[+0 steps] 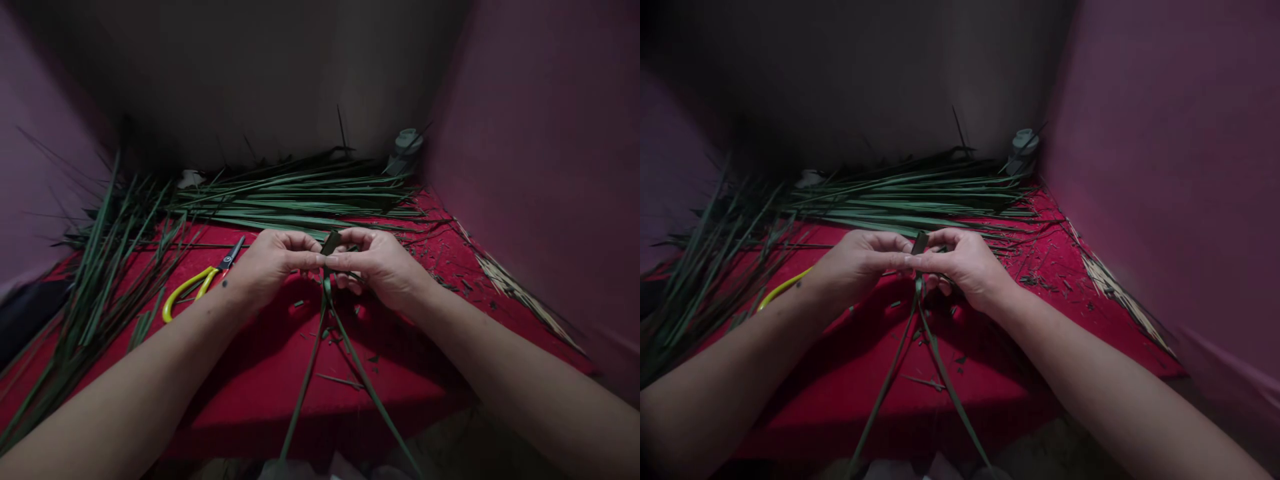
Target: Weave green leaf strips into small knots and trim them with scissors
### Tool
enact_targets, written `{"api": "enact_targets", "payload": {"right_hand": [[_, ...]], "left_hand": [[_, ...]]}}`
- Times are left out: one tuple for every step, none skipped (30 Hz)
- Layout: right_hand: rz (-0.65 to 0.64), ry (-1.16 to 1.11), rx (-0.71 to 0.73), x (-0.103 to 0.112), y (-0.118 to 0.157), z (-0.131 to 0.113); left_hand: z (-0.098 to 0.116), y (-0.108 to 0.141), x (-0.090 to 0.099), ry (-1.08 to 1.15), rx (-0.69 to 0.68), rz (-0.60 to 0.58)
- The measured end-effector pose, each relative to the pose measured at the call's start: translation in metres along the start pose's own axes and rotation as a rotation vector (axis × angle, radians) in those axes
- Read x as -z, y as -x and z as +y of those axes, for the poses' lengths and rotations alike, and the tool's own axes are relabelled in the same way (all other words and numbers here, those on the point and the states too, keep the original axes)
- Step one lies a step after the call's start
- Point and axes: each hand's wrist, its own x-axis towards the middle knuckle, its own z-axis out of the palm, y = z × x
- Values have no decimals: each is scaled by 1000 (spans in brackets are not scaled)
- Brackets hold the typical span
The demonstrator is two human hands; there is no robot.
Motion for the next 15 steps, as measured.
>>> {"api": "enact_targets", "payload": {"right_hand": [[-27, 28, -11, 1, 0, 0], [-38, 62, -14, 1, -1, 0], [-33, 97, -12, 1, -2, 1], [-15, 125, -12, 1, -2, 2], [10, 137, -17, 1, -3, 3], [34, 134, -32, 1, -4, 4], [49, 124, -54, 0, -4, 5], [54, 111, -77, 0, -4, 5], [47, 105, -99, 0, -4, 6], [32, 108, -115, 0, -4, 6], [14, 120, -119, 0, -3, 6], [1, 138, -109, 1, -3, 6], [-1, 156, -90, 1, -2, 6], [5, 166, -68, 1, -2, 5], [16, 171, -47, 1, -2, 5]], "left_hand": [[1, 0, 0, -7, 8, -6], [2, 1, -1, -19, 15, -6], [3, 1, -2, -33, 21, 3], [5, 1, -3, -53, 22, 18], [7, 2, -4, -78, 19, 35], [8, 2, -5, -105, 16, 51], [9, 2, -6, -127, 16, 57], [10, 2, -7, -141, 19, 56], [10, 3, -8, -147, 25, 49], [10, 3, -8, -150, 34, 40], [10, 3, -9, -152, 47, 32], [9, 3, -9, -153, 54, 32], [9, 3, -9, -156, 56, 36], [9, 3, -9, -155, 51, 45], [9, 3, -8, -141, 44, 49]]}}
